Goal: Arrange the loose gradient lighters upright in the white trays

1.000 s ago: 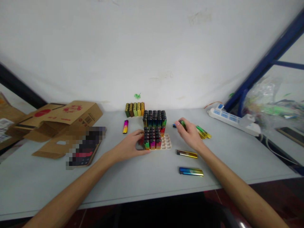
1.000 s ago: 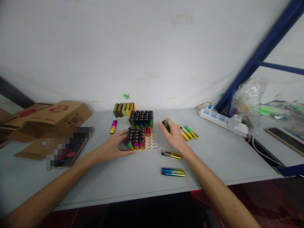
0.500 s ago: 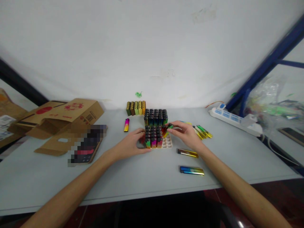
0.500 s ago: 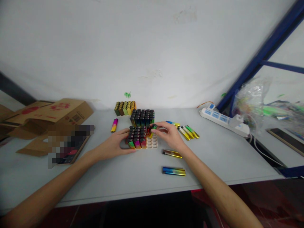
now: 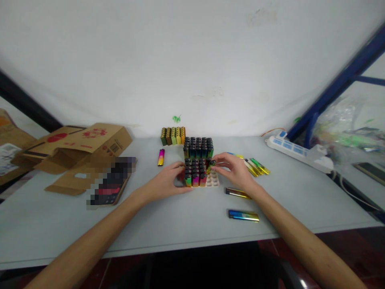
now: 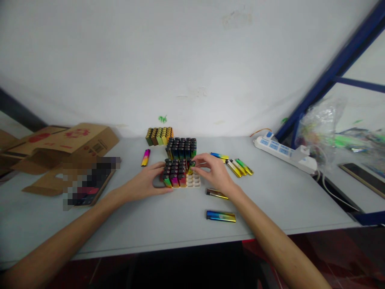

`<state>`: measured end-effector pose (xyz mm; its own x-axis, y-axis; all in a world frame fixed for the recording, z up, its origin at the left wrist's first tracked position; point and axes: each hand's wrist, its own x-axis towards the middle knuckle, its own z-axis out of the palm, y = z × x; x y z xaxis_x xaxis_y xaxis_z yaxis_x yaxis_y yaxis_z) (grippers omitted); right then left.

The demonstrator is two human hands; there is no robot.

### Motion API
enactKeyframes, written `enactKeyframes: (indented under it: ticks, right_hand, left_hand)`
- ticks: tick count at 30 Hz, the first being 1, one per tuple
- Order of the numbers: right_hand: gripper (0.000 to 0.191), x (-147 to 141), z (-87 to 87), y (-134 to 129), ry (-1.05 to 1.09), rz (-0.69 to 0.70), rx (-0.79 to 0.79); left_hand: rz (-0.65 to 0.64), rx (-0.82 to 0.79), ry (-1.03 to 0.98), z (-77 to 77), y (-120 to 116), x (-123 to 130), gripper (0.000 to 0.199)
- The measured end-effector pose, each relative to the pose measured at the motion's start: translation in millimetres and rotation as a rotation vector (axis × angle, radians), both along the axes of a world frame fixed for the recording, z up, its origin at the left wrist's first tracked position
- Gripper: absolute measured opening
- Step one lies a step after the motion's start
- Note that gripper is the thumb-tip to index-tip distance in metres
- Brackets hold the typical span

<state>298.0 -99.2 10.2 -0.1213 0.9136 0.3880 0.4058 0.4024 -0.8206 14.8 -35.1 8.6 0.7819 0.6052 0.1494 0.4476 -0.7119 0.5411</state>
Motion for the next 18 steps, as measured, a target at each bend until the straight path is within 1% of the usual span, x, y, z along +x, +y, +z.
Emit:
enactKeyframes:
  ticks: [6, 11, 15, 18]
  right_hand:
    - [0.022, 8, 8.1, -1, -0.121, 0.03, 0.006]
    - [0.021, 7, 5.9, 0, -0.144, 0.023, 0.006]
    - [0.037, -2, -0.3, 1, -0.094, 0.012, -0.012]
    - [0.042, -4, 2.8, 1, -0.101, 0.003, -0.006]
  left_hand:
    - [0.008, 0.003, 0.011, 1.5, -2, 1, 0.04]
    - [0.013, -0.007, 0.01, 3.1, -2, 2, 0.04]
    - [0.006, -0.006, 0.01, 2.0, -1, 2, 0.041]
    - [0.004, 0.009, 0.014, 1.1, 0, 2, 0.04]
